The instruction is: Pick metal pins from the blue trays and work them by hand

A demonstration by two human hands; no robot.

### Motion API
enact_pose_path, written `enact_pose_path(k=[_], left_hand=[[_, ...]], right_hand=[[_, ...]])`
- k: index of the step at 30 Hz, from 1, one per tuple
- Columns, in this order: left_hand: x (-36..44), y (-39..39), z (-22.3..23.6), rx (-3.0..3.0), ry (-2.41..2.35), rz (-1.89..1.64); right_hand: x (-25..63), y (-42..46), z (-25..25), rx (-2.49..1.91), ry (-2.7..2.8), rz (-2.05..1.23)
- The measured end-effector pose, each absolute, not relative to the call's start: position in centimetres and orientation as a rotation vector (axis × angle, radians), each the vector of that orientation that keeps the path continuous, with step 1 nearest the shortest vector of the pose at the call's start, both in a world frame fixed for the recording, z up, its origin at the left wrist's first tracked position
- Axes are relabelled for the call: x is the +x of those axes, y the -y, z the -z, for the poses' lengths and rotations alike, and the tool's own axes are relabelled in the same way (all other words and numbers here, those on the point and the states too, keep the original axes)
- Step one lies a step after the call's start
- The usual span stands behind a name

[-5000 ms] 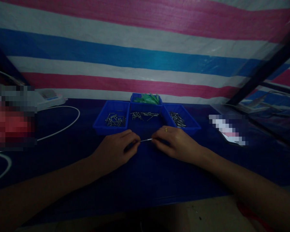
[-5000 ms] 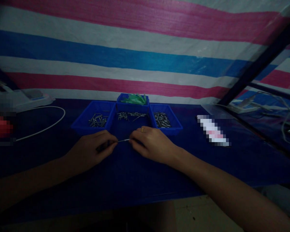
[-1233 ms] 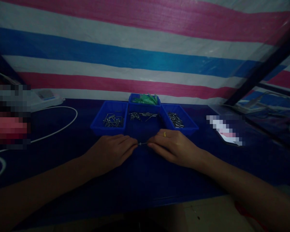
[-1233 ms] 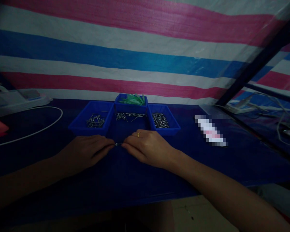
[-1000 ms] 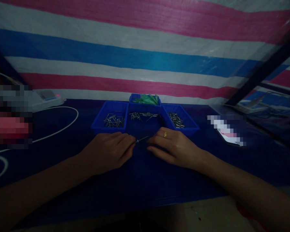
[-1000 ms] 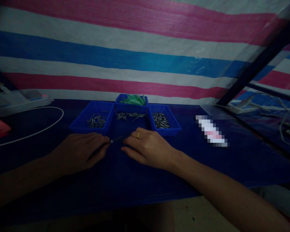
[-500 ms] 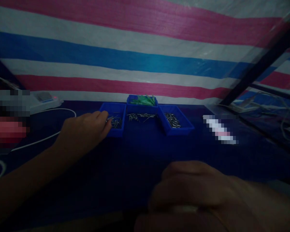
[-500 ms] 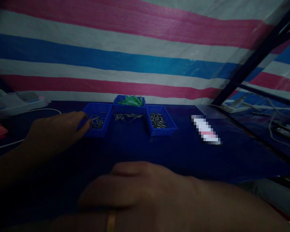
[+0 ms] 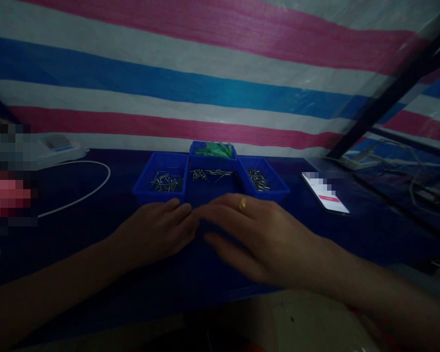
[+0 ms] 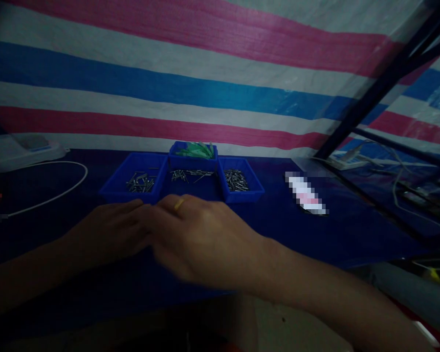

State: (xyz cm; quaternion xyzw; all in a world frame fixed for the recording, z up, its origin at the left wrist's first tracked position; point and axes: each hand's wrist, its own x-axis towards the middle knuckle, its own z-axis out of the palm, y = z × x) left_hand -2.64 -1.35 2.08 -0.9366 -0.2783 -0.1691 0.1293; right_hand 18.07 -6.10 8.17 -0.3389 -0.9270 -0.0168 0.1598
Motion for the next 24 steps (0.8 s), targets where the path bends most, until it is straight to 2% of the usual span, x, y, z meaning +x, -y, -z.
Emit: enact_pose_path(k=[4,9,16,24], left_hand=[[-2.4,1.5,-1.9,-2.612,0.584,0.316],[-2.1,1.6,-1.7,-2.683,0.548,0.293],[-1.8,1.9,-1.6,-2.693,0.560,0.239],[-1.9,2.0,-1.2,-2.697,0.565,0.216]], right_hand=[[18.4,1.3,-4.5,-1.595,2.664,0.244],[17.8,-1.2,-2.4,-1.934,2.594,0.330],[17.3,-1.1,-2.3,-2.036,2.507,0.308],[17.1,-1.4,-2.5,-2.135,2.433,0.120]])
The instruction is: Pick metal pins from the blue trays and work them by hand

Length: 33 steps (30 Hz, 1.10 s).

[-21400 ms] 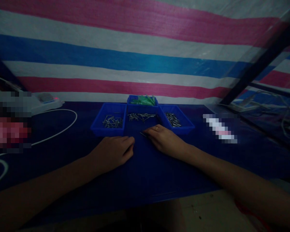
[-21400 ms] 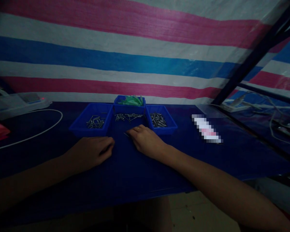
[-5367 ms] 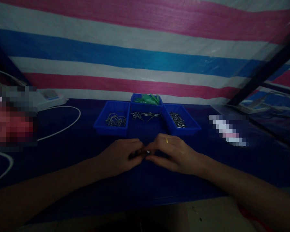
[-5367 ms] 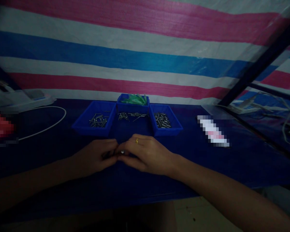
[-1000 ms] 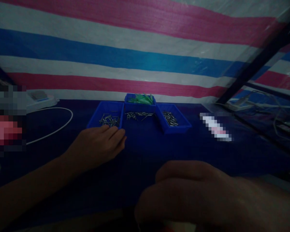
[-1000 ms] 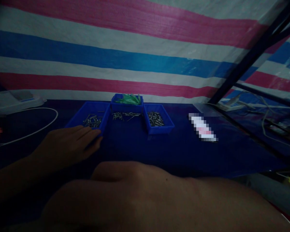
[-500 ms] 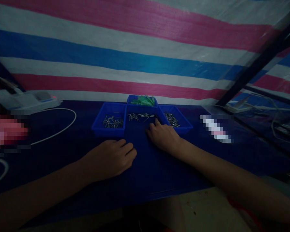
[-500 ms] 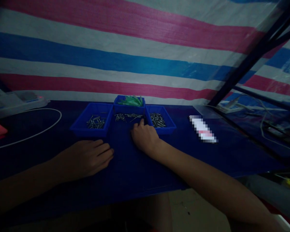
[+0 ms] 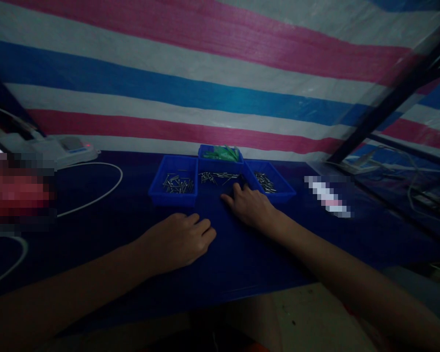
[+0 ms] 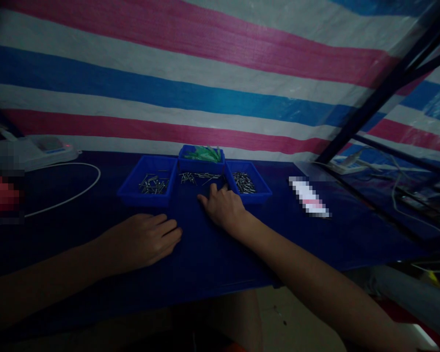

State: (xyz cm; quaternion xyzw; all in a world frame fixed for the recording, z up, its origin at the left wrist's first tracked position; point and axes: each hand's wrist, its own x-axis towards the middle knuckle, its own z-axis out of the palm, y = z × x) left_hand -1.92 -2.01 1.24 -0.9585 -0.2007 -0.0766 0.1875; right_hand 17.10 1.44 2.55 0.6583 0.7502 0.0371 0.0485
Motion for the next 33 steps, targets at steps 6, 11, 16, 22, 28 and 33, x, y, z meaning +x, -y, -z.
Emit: enact_pose_path(k=[6,11,16,22,28,33], left_hand=[[-1.9,2.0,-1.4,-2.710,0.577,0.226],[-2.0,2.0,-1.2,-2.695,0.578,0.202],[-1.9,1.8,-1.0,-2.691,0.585,0.190],[-1.6,1.7,-1.2,-2.687,0.583,0.176],[-1.6,1.7,-1.4,-2.700,0.600,0.143],[-1.7,1.7,-1.4,-2.712,0.611,0.144]], right_hand=[[16.8,-1.2,-2.3,2.050,-2.319,-0.159],[16.7,-0.4,-1.8,2.093,-2.306,-0.305],[16.5,-0.9,-1.7,2.073,-2.301,-0.267],[16.1,-2.1,-1.4,2.192,-2.271,-0.285],[16.4,-1.9,-1.2,2.132,-2.332,-0.307],[16.8,-1.7,-1.1,2.053,-2.365,-0.466]])
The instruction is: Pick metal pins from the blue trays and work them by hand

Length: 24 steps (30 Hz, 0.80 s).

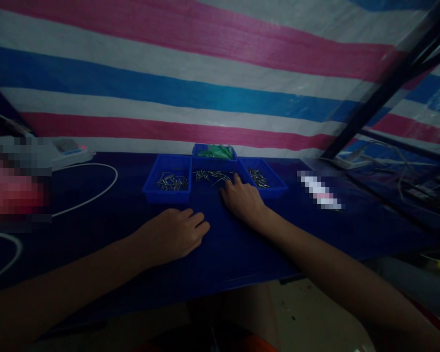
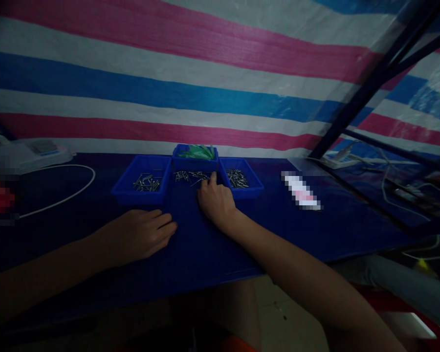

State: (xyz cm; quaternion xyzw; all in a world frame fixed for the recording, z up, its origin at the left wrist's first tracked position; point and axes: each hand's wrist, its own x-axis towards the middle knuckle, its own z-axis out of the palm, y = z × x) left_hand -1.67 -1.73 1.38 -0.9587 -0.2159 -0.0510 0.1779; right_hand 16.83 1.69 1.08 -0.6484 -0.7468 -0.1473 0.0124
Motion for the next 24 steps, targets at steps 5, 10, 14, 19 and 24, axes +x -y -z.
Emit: enact_pose_path(k=[5,10,14,19,24], left_hand=[[-1.8,1.8,-1.3,-2.717,0.610,0.166],[-1.8,1.8,-1.3,-2.716,0.621,0.164],[-1.8,1.7,-1.1,-2.710,0.632,0.189],[-1.7,1.6,-0.8,-2.616,0.882,0.247],[-1.6,1.7,-0.7,-2.564,1.014,0.279]], right_hand=[[17.4,-2.0,-1.2,-2.001,2.415,0.397],[17.9,-1.4,-1.6,-1.947,2.505,0.361],[18.1,-1.0,-2.2,-1.828,2.613,0.287],[18.5,-1.2,-3.0,-1.629,2.694,0.004],[18.8,-1.1,-3.5,-1.381,2.752,-0.238]])
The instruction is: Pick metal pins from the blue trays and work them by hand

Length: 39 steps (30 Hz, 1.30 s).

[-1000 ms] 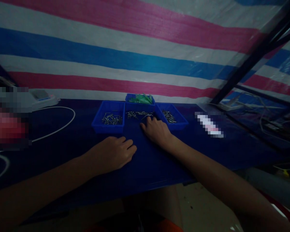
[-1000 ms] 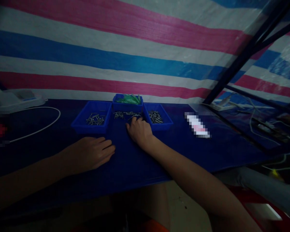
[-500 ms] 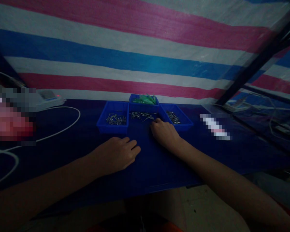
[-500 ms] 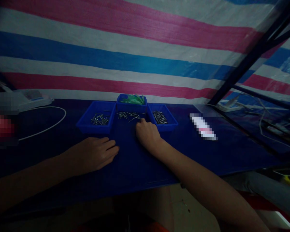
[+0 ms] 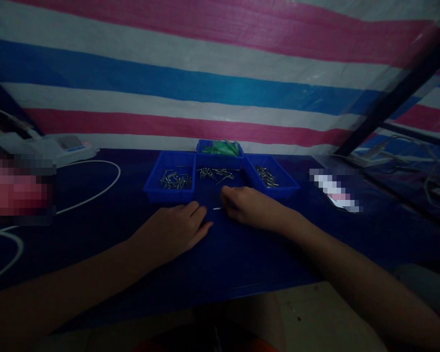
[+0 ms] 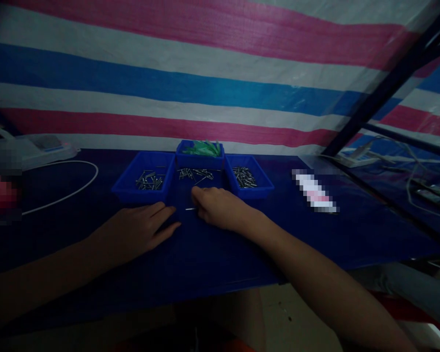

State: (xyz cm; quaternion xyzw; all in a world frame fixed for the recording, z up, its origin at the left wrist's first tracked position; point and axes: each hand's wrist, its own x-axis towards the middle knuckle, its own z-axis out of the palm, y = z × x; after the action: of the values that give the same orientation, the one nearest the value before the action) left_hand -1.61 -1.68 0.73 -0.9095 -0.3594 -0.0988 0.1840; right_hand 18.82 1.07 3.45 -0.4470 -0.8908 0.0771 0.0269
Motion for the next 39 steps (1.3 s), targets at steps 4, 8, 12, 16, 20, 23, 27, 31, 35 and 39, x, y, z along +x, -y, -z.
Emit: enact_pose_path(k=[4,8,12,16,20,23,27,31,35,39], left_hand=[[-1.5,1.6,-0.6,-2.618,0.946,0.267],[-1.7,1.2,-0.5,-2.658,0.895,0.234],[-1.9,0.8,-0.6,-2.717,0.899,0.218],[-1.9,0.7,-0.8,-2.728,0.917,0.192],[-1.9,0.8,-0.9,-2.710,0.878,0.183],[-2.1,0.9,-1.0,-2.706,0.804,0.209],[-2.4,0.9,-1.0,-2.632,0.818,0.257],[-2.5,0.5,-0.9,-2.679,0.816,0.203],[-2.4,0.6,-0.9,-2.697,0.824,0.211],[-2.4,0.7,-0.9,-2.689,0.819,0.210]], right_hand=[[18.0,0.1,-3.5,-1.129,2.788,-0.342],[17.4,0.8,-3.4,-1.049,2.790,-0.385],[17.4,0.7,-3.4,-1.044,2.785,-0.382],[17.7,0.7,-3.9,-1.062,2.794,-0.300],[18.9,0.0,-5.2,-1.274,2.622,0.086],[20.5,-1.0,-5.9,-1.552,2.416,0.347],[22.0,-2.1,-5.8,-1.888,2.365,0.412],[22.2,-2.3,-5.4,-2.058,2.391,0.349],[22.2,-2.1,-5.5,-2.083,2.394,0.323],[22.1,-1.9,-5.7,-2.064,2.413,0.317]])
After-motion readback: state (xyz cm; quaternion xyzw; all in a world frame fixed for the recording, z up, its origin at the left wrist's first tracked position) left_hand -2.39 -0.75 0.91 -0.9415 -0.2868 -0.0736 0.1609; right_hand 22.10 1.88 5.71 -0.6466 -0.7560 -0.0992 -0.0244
